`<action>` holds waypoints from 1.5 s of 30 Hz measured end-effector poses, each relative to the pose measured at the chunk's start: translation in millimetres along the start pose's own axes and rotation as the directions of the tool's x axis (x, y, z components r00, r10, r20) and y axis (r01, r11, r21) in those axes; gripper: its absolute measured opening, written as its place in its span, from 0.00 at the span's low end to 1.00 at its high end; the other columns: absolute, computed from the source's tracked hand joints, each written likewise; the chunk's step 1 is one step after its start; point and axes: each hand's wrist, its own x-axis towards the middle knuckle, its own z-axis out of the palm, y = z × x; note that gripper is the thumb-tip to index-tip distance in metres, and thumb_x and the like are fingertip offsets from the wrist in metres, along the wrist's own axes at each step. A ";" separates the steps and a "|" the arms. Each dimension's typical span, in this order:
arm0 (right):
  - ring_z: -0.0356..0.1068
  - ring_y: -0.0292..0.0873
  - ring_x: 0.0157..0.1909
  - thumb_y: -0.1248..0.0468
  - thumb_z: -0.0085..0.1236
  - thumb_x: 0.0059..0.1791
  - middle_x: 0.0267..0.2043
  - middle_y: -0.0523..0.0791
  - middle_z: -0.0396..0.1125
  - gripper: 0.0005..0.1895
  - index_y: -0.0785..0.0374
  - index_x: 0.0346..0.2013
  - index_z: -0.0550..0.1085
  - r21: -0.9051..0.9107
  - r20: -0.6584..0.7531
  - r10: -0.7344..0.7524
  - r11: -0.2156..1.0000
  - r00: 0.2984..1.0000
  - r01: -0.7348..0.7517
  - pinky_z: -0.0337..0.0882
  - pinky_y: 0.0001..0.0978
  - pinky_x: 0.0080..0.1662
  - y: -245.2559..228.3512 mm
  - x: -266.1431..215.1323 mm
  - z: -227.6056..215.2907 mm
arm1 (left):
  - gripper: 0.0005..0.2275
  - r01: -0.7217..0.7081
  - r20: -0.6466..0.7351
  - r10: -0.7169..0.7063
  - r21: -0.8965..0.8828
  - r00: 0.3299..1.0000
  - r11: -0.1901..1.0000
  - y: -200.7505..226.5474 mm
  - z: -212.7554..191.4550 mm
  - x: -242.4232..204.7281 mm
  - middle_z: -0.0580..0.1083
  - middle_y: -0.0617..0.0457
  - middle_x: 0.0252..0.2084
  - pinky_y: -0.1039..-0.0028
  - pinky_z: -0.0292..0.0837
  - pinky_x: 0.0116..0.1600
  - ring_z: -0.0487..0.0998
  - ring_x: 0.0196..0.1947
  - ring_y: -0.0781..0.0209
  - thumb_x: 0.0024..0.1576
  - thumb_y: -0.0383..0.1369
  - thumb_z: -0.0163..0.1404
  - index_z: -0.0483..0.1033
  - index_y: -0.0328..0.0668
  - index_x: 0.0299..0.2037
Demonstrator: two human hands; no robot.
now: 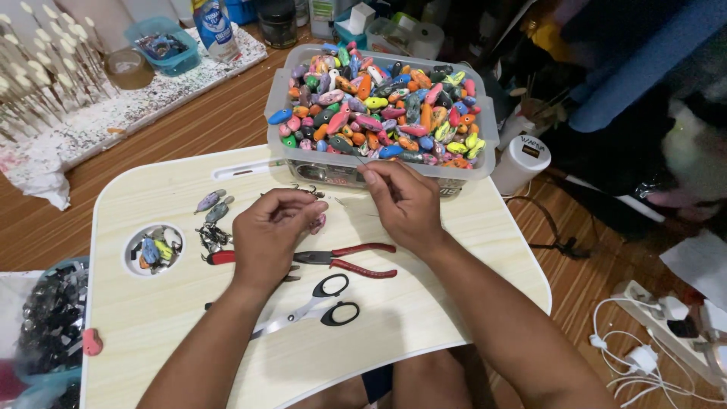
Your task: Assembling a fishing lure by attaching a hook, weight, and soft plastic body using pliers.
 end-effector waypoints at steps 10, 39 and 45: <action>0.70 0.47 0.24 0.66 0.58 0.55 0.24 0.48 0.69 0.05 0.61 0.40 0.81 -0.085 0.010 0.002 0.996 1.000 -0.001 0.71 0.37 0.31 -10.8 3.4 -0.5 | 0.08 -0.281 0.015 0.283 0.192 0.959 0.940 15.7 0.5 -1.2 0.81 0.42 0.45 0.67 0.79 0.51 0.82 0.48 0.55 0.59 0.18 0.51 0.83 0.36 0.43; 0.51 0.27 0.19 0.62 0.47 0.60 0.16 0.37 0.51 0.13 0.65 0.45 0.79 0.225 -0.518 0.409 0.913 0.751 -0.342 0.52 0.18 0.26 47.7 -30.9 -82.2 | 0.07 -0.742 0.442 0.600 0.468 0.666 0.480 30.1 158.1 48.9 0.78 0.53 0.35 0.60 0.75 0.51 0.78 0.44 0.49 0.54 0.33 0.59 0.81 0.51 0.42; 0.52 0.29 0.21 0.62 0.50 0.59 0.14 0.38 0.53 0.12 0.61 0.44 0.81 0.076 -0.542 0.387 0.907 0.746 -0.414 0.56 0.21 0.28 55.6 -36.5 -80.4 | 0.08 -0.634 0.546 0.335 0.572 0.768 0.520 7.4 184.3 85.8 0.78 0.48 0.33 0.55 0.78 0.43 0.82 0.39 0.43 0.54 0.36 0.57 0.83 0.51 0.42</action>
